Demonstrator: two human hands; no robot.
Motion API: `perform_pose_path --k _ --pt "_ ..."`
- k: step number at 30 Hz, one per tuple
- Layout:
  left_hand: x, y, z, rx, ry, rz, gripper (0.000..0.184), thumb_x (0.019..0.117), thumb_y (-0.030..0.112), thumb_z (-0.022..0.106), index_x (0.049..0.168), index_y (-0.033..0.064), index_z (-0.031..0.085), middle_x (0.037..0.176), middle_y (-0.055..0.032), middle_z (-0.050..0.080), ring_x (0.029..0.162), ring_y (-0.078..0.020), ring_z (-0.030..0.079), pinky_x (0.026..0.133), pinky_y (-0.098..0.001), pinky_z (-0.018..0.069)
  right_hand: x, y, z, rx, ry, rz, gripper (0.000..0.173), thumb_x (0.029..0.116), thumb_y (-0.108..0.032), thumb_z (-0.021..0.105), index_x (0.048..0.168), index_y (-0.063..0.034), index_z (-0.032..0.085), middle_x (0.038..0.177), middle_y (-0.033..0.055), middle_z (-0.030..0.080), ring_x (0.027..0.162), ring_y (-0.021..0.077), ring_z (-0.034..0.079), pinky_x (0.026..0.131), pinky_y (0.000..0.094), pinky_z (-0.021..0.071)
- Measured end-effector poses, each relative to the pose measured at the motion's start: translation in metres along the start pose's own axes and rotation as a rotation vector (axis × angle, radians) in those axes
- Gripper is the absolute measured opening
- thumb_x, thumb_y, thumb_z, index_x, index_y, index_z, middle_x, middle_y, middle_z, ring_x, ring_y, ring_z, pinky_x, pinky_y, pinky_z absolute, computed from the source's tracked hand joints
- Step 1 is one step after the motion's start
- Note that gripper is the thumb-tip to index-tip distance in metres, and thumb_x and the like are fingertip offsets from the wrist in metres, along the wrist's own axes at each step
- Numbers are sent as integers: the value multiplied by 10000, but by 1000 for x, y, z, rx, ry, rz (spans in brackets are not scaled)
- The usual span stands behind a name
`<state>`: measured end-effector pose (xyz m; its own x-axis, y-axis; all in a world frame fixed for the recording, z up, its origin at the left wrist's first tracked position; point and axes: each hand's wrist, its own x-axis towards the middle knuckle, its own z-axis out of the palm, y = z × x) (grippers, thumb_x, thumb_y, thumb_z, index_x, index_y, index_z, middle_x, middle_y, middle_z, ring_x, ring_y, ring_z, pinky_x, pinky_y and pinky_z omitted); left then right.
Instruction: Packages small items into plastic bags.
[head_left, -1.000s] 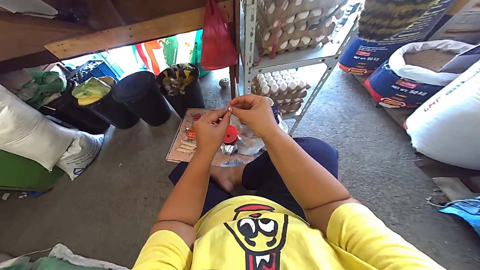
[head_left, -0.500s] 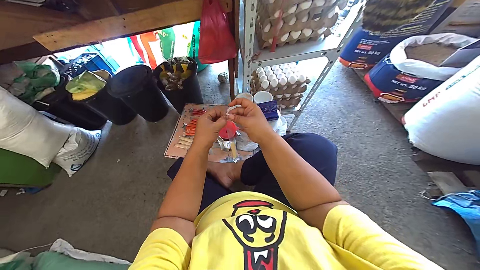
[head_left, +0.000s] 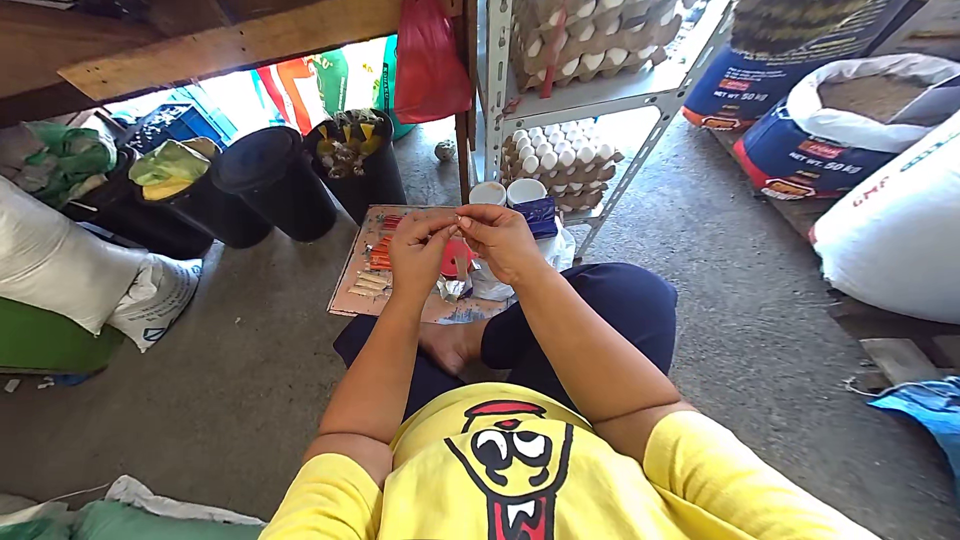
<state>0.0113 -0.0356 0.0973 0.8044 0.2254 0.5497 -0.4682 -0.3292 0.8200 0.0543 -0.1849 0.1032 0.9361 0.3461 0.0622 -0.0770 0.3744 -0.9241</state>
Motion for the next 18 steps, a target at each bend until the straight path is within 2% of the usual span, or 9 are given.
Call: perform_pose_path --k 2,5,8,11,14,18 --pt "3 2 -3 28 -15 17 62 908 25 742 960 34 774 1030 -67 723 968 -104 671 853 -251 567 0 3 -1 -13 -52 -42 270 894 92 695 1155 20 684 1000 55 722 861 84 691 797 250 597" --pt "3 5 -8 32 -33 -6 45 923 38 725 950 25 758 1055 -77 721 994 -108 671 881 -260 563 0 6 -1 -83 -86 -91 305 835 134 724 1118 26 687 996 61 715 885 93 693 821 260 601" --pt "5 9 -12 29 -12 -5 65 950 43 695 982 16 743 1047 -69 723 967 -96 676 870 -257 566 -2 4 0 -160 -136 -116 266 838 116 727 1083 18 694 967 54 703 869 88 681 813 261 597" --pt "9 15 -17 29 12 6 97 986 45 647 1034 8 722 1021 -49 731 916 -74 684 848 -248 574 -6 3 2 -250 -194 -123 257 855 87 722 1104 24 704 982 67 706 852 89 679 797 266 598" --pt "13 20 -24 25 -4 24 98 1002 35 615 1030 3 703 1037 -66 735 940 -95 693 854 -266 580 -9 9 6 -264 -232 -167 254 869 81 704 1116 26 705 1008 59 710 860 72 674 808 254 591" --pt "10 27 -31 91 41 31 101 1002 36 596 1025 7 690 984 -46 719 908 -81 674 847 -267 566 -14 13 14 -317 -272 -189 269 887 78 691 1151 26 703 1020 62 716 843 54 675 784 230 589"
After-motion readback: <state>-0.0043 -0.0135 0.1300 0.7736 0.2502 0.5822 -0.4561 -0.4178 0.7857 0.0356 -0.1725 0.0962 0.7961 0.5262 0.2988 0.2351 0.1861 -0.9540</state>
